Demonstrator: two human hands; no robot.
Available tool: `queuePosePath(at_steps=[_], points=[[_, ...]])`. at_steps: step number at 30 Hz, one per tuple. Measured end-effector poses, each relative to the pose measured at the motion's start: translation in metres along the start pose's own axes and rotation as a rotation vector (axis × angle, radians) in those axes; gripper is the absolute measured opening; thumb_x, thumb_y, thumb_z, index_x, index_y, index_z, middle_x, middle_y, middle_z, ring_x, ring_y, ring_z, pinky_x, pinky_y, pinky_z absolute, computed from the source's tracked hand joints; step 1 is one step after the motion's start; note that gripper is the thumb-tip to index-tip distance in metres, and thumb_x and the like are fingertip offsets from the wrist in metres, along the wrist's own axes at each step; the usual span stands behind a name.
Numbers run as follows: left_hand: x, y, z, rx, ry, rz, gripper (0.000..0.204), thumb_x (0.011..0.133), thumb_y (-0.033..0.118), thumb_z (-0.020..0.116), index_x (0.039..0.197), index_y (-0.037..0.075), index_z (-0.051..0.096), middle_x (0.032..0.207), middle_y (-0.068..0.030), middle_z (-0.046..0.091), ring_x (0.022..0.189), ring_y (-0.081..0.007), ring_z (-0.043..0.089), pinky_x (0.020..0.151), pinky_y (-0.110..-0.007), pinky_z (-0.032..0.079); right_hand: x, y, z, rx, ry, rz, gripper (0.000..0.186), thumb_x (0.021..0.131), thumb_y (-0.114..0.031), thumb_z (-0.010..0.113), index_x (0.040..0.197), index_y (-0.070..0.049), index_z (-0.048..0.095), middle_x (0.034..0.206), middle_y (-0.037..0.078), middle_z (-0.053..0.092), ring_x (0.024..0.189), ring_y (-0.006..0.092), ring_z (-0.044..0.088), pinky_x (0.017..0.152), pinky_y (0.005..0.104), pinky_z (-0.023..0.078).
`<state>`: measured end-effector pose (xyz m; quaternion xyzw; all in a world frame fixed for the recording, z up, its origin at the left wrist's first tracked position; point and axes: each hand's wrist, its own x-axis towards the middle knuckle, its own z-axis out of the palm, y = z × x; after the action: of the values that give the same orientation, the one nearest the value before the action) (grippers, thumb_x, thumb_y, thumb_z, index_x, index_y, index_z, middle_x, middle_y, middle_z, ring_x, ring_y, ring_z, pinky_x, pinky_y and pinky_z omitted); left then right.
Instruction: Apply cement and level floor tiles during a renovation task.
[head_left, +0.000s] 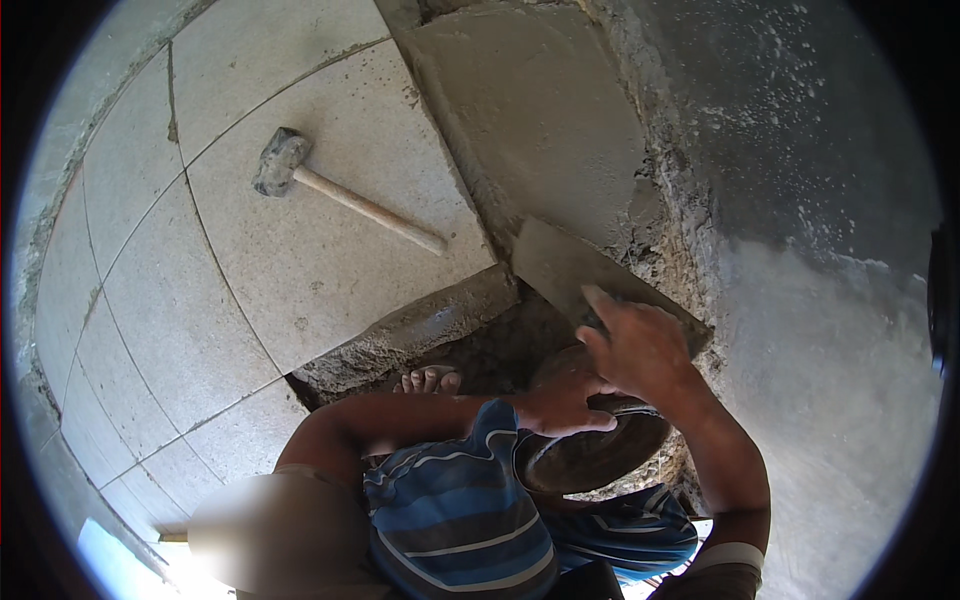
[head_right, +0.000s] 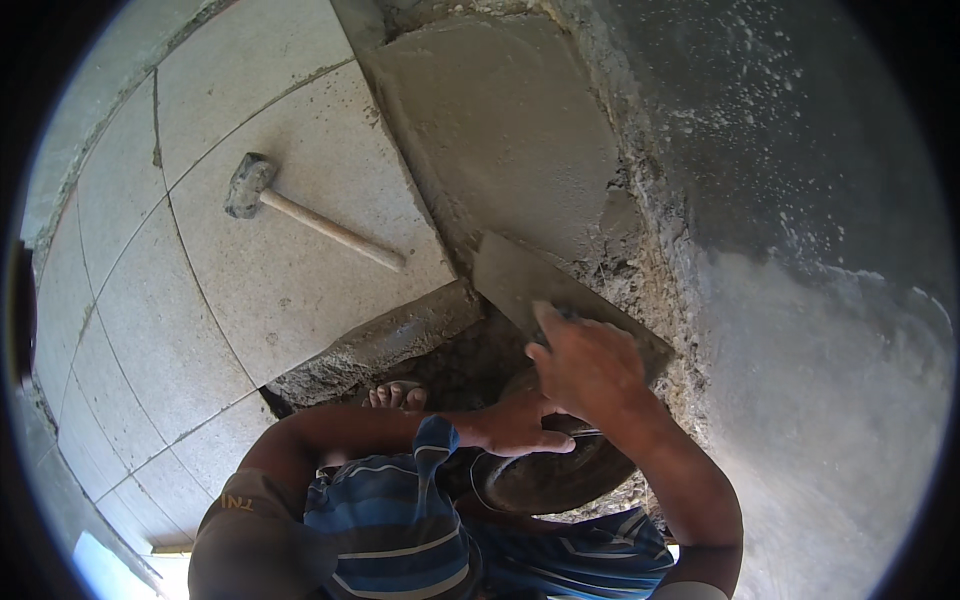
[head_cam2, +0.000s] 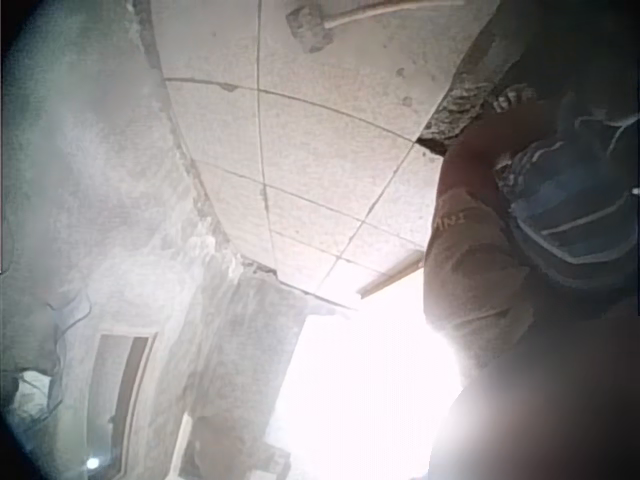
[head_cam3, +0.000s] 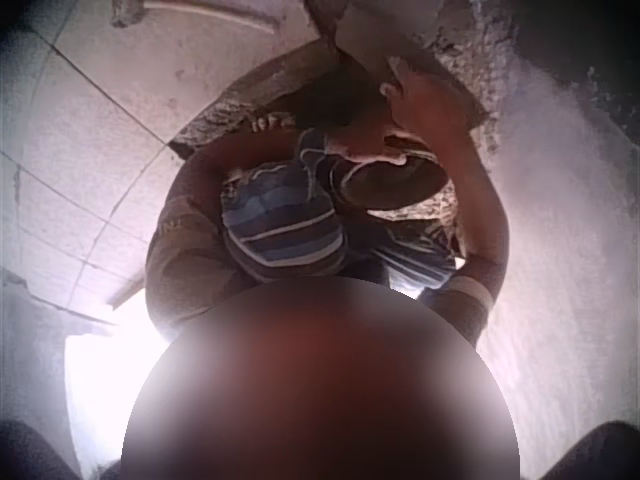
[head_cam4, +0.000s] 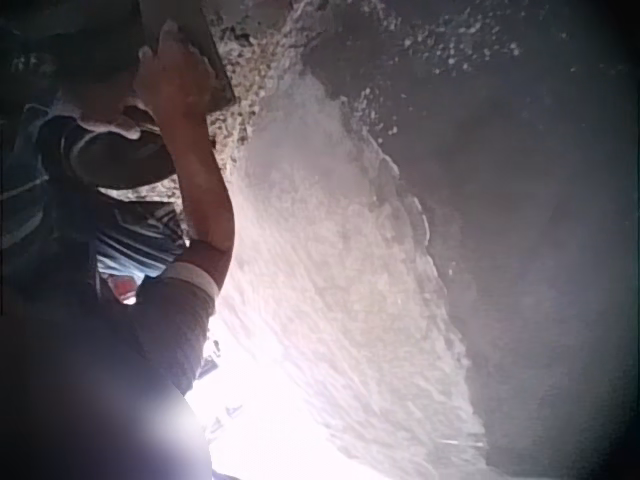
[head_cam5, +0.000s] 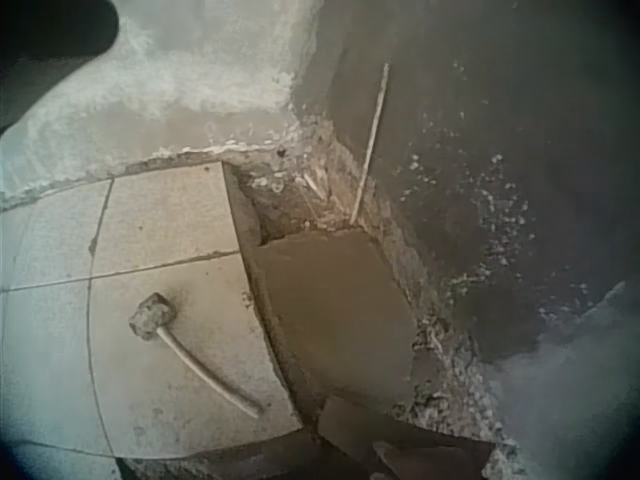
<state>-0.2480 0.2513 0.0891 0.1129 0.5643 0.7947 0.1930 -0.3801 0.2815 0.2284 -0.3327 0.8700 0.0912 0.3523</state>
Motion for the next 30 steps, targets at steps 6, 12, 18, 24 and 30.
queuePosePath(at_steps=[6,12,18,24,30], points=[[-0.001,0.000,-0.001,0.143,-0.046,0.070,0.060,0.092,0.031,0.064,0.143,0.001,0.053,0.151,-0.0197,0.046,0.142,-0.0356,0.040,0.120,-0.046,0.028,0.003,0.041,0.014,0.243,0.429,0.006,0.054,0.093,-0.028,0.068,0.141,-0.007,0.054,0.105,0.025,0.071,0.097,0.0419,0.070,0.087,0.0447,0.054],[-0.006,-0.003,-0.005,0.227,-0.056,0.092,0.058,0.095,0.033,0.063,0.142,0.000,0.054,0.152,-0.0191,0.045,0.144,-0.0341,0.038,0.121,-0.045,0.027,0.120,0.016,0.045,0.733,0.707,-0.111,0.048,0.095,-0.032,0.067,0.133,-0.003,0.060,0.107,0.023,0.072,0.099,0.0318,0.070,0.090,0.0384,0.052],[-0.012,0.002,-0.021,-0.010,-0.091,-0.060,0.047,0.096,0.027,0.066,0.137,0.004,0.060,0.146,-0.0139,0.054,0.138,-0.0303,0.046,0.116,-0.043,0.034,0.218,-0.062,0.006,0.633,0.694,-0.144,0.060,0.098,-0.053,0.057,0.133,-0.005,0.060,0.119,0.027,0.067,0.114,0.0431,0.064,0.098,0.0479,0.050],[-0.003,-0.005,-0.032,-0.187,-0.144,-0.126,0.047,0.094,0.023,0.067,0.137,0.004,0.061,0.141,-0.0149,0.059,0.137,-0.0270,0.048,0.116,-0.041,0.033,0.250,-0.052,-0.016,0.594,0.440,0.039,0.057,0.099,-0.053,0.053,0.140,-0.014,0.055,0.124,0.023,0.066,0.117,0.0434,0.062,0.100,0.0499,0.050],[0.008,-0.006,-0.037,-0.158,-0.142,-0.038,0.054,0.093,0.022,0.070,0.143,0.006,0.057,0.155,-0.0143,0.045,0.143,-0.0311,0.040,0.119,-0.042,0.029,0.245,0.050,0.012,0.542,0.657,0.155,0.052,0.099,-0.051,0.057,0.134,-0.013,0.059,0.119,0.023,0.068,0.112,0.0408,0.065,0.096,0.0484,0.052]])
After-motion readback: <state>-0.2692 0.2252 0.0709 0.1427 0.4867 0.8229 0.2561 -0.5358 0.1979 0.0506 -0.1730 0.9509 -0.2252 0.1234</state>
